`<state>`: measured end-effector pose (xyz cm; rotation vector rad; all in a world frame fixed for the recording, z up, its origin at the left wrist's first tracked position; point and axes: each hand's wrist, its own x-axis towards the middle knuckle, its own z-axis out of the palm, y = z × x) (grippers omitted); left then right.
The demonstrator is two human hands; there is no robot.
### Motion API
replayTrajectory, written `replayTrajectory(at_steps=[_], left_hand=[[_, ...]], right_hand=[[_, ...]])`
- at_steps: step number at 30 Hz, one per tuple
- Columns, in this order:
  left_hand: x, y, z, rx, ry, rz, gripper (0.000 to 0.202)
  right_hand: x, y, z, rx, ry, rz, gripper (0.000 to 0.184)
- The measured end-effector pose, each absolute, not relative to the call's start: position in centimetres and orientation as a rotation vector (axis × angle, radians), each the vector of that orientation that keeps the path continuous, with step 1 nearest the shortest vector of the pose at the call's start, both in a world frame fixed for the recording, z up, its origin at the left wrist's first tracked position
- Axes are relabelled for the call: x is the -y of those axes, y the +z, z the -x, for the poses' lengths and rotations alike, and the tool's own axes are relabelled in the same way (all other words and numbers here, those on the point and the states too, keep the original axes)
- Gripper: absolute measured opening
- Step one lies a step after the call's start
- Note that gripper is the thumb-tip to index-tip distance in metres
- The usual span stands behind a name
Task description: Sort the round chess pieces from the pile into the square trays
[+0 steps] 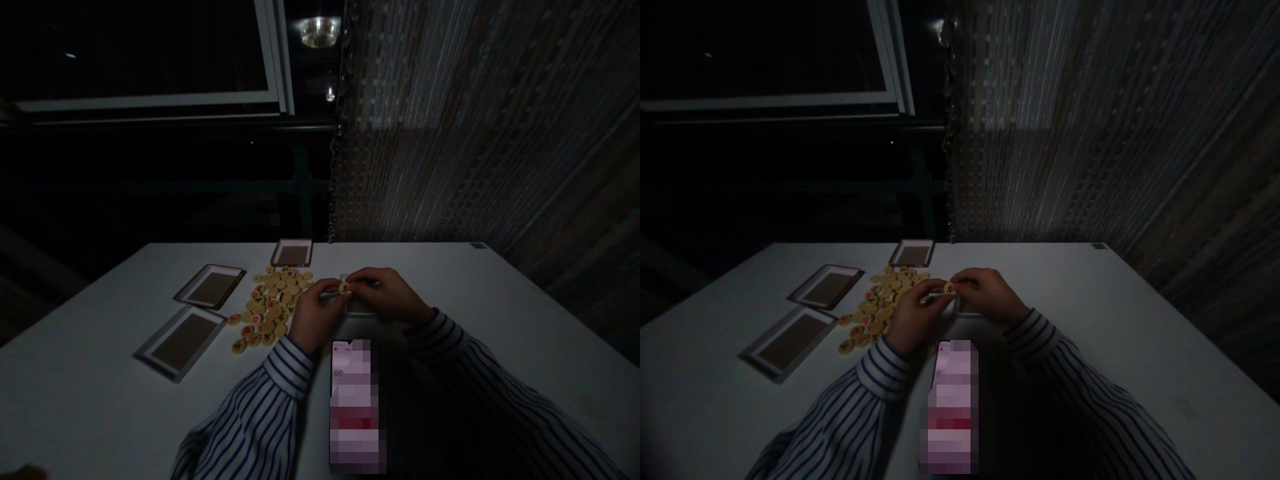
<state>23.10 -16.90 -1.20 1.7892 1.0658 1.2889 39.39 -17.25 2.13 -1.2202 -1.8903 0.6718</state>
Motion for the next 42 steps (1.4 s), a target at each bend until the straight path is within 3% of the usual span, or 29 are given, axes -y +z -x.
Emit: replayTrajectory(at_steps=[12, 28, 42], left_hand=[[17.1, -1.0, -25.0, -0.955, 1.246, -1.174, 0.024], [17.2, -3.3, -25.3, -0.959, 1.277, -1.13, 0.023], [17.4, -3.2, -25.2, -1.083, 1.338, -1.201, 0.02]], right_hand=[[17.2, 2.4, -40.5, 1.967, 0.593, 1.239, 0.018], [17.5, 2.5, -40.9, 2.134, 0.514, 1.301, 0.019], [17.1, 1.4, -41.0, 2.52, -0.047, 1.286, 0.029]])
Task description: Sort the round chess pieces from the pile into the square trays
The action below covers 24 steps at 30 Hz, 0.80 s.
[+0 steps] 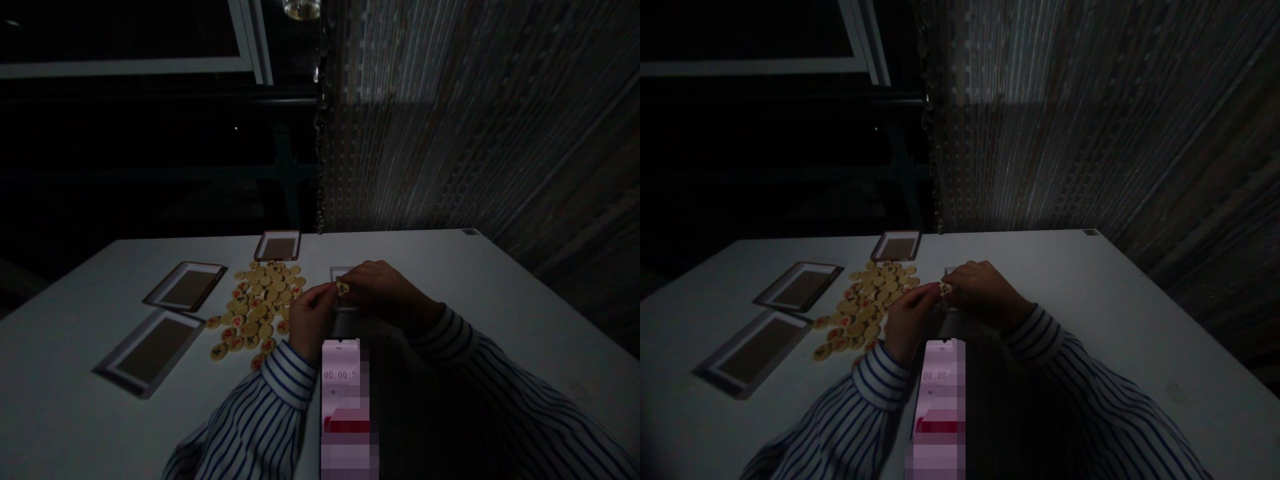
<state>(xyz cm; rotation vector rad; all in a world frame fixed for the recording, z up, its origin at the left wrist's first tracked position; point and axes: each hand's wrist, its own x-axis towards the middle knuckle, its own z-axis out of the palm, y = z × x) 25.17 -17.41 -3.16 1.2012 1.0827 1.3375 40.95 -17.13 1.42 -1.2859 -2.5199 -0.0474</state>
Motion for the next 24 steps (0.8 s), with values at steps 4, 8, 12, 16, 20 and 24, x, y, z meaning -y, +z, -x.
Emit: replayTrajectory(at_steps=[4, 8, 12, 16, 20, 24], left_hand=[[17.4, -3.1, -25.1, -1.092, 1.35, -1.242, 0.016], [17.5, -3.0, -25.0, -1.106, 1.333, -1.274, 0.016], [17.5, -2.9, -24.9, -1.122, 1.32, -1.296, 0.016], [17.4, -3.0, -25.0, -1.119, 1.319, -1.282, 0.017], [17.4, -3.1, -24.9, -1.107, 1.287, -1.343, 0.016], [17.1, -3.6, -24.5, -1.167, 1.26, -1.484, 0.018]], right_hand=[[17.6, 1.9, -40.7, 2.541, -0.129, 1.311, 0.028], [17.5, 2.1, -40.5, 2.594, -0.153, 1.326, 0.024], [17.2, 1.9, -40.6, 2.628, -0.159, 1.302, 0.023], [17.1, 1.8, -40.7, 2.61, -0.148, 1.29, 0.025], [17.2, 2.0, -41.0, 2.631, -0.154, 1.291, 0.023], [17.1, 2.3, -41.8, 2.607, -0.119, 1.296, 0.025]])
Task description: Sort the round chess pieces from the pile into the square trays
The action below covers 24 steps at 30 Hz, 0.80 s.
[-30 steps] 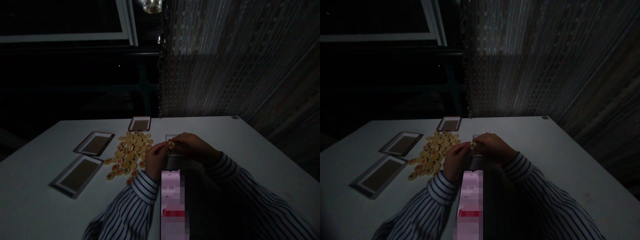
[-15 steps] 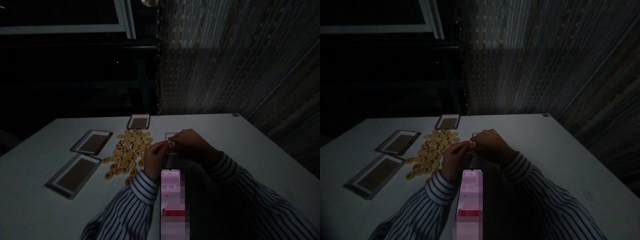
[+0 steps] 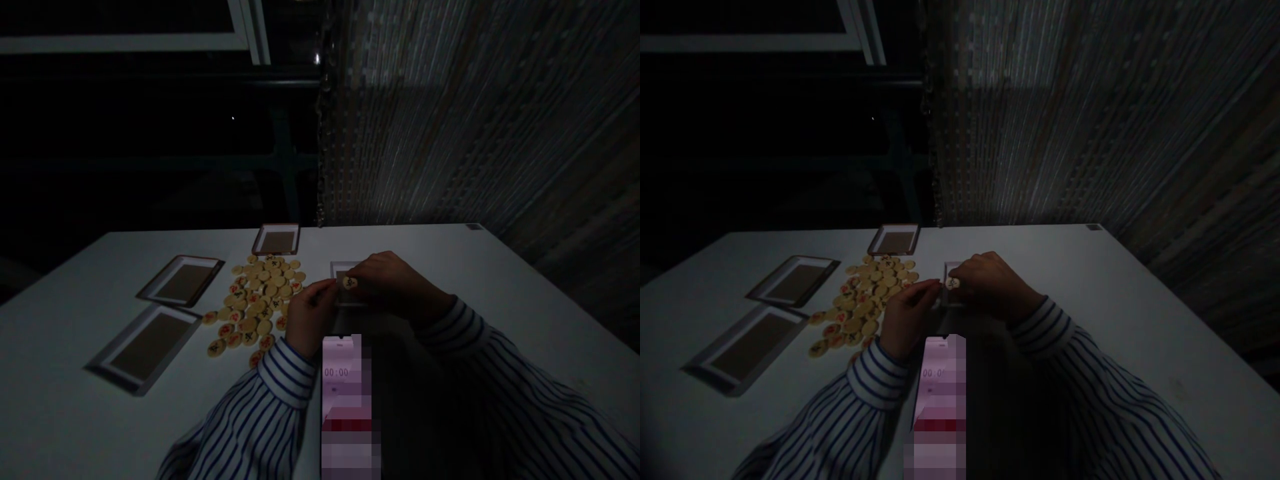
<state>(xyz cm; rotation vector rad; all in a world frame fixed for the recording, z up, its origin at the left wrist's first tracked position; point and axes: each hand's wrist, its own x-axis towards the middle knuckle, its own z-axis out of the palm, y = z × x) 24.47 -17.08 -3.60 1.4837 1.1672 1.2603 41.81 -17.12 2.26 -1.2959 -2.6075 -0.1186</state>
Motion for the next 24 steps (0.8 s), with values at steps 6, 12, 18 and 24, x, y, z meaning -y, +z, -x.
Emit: replayTrajectory(at_steps=[6, 12, 18, 24], left_hand=[[16.5, -4.8, -23.8, -1.207, 1.252, -1.884, 0.019], [16.6, -5.3, -23.5, -1.309, 0.989, -2.346, 0.024], [16.5, -5.5, -23.3, -1.326, 0.75, -2.53, 0.024], [16.5, -5.4, -23.3, -1.318, 0.703, -2.546, 0.021]], right_hand=[[17.1, 2.8, -42.9, 2.593, -0.115, 1.388, 0.027], [17.0, 2.9, -43.4, 2.606, -0.113, 1.459, 0.026], [16.8, 2.6, -43.9, 2.633, -0.065, 1.525, 0.026], [16.6, 2.3, -44.2, 2.667, -0.04, 1.558, 0.025]])
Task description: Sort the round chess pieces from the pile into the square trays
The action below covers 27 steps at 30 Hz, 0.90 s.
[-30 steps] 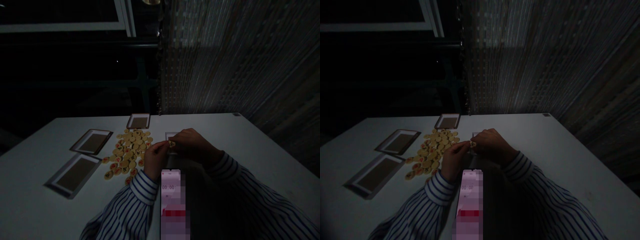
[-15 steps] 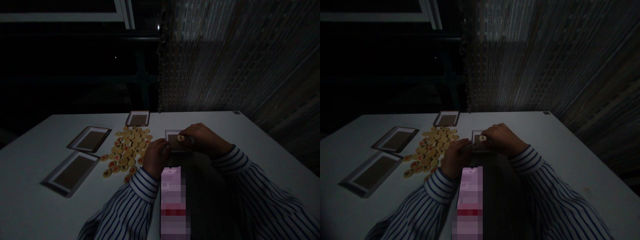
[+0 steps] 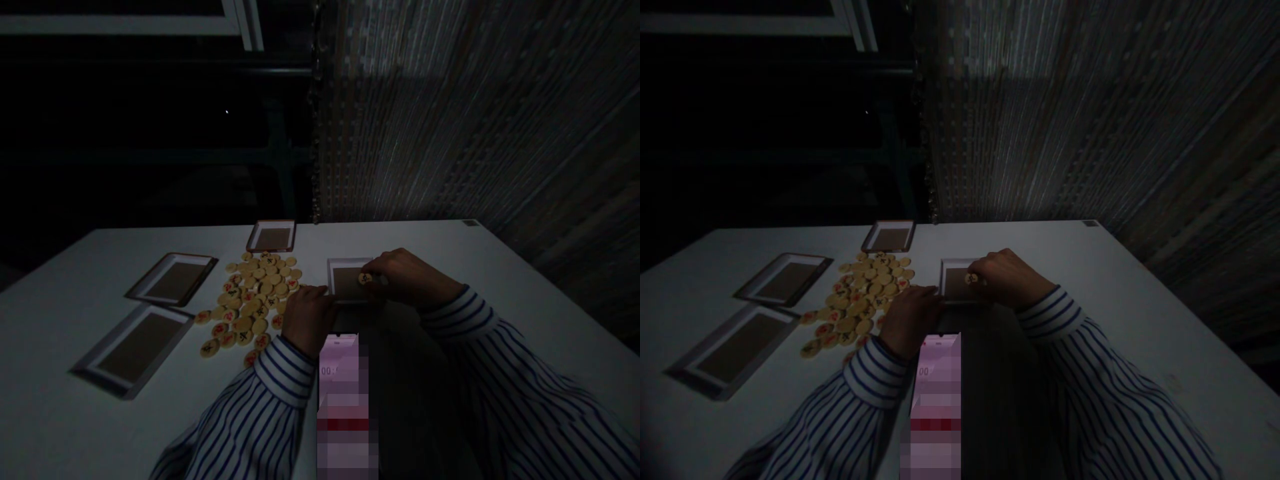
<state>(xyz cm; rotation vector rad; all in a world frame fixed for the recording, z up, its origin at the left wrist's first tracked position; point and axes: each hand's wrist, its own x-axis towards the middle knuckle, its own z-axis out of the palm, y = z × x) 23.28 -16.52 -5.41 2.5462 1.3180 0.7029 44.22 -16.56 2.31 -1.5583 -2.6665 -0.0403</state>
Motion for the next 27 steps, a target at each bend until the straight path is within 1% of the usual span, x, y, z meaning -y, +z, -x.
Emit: replayTrajectory(at_steps=[20, 27], left_hand=[[16.8, -4.7, -23.4, -1.345, 0.58, -2.604, 0.02], [16.9, -4.7, -23.4, -1.388, 0.511, -2.641, 0.019]], right_hand=[[16.1, 0.6, -44.5, 2.754, 0.068, 1.636, 0.02], [16.0, 0.7, -44.0, 2.783, 0.091, 1.7, 0.025]])
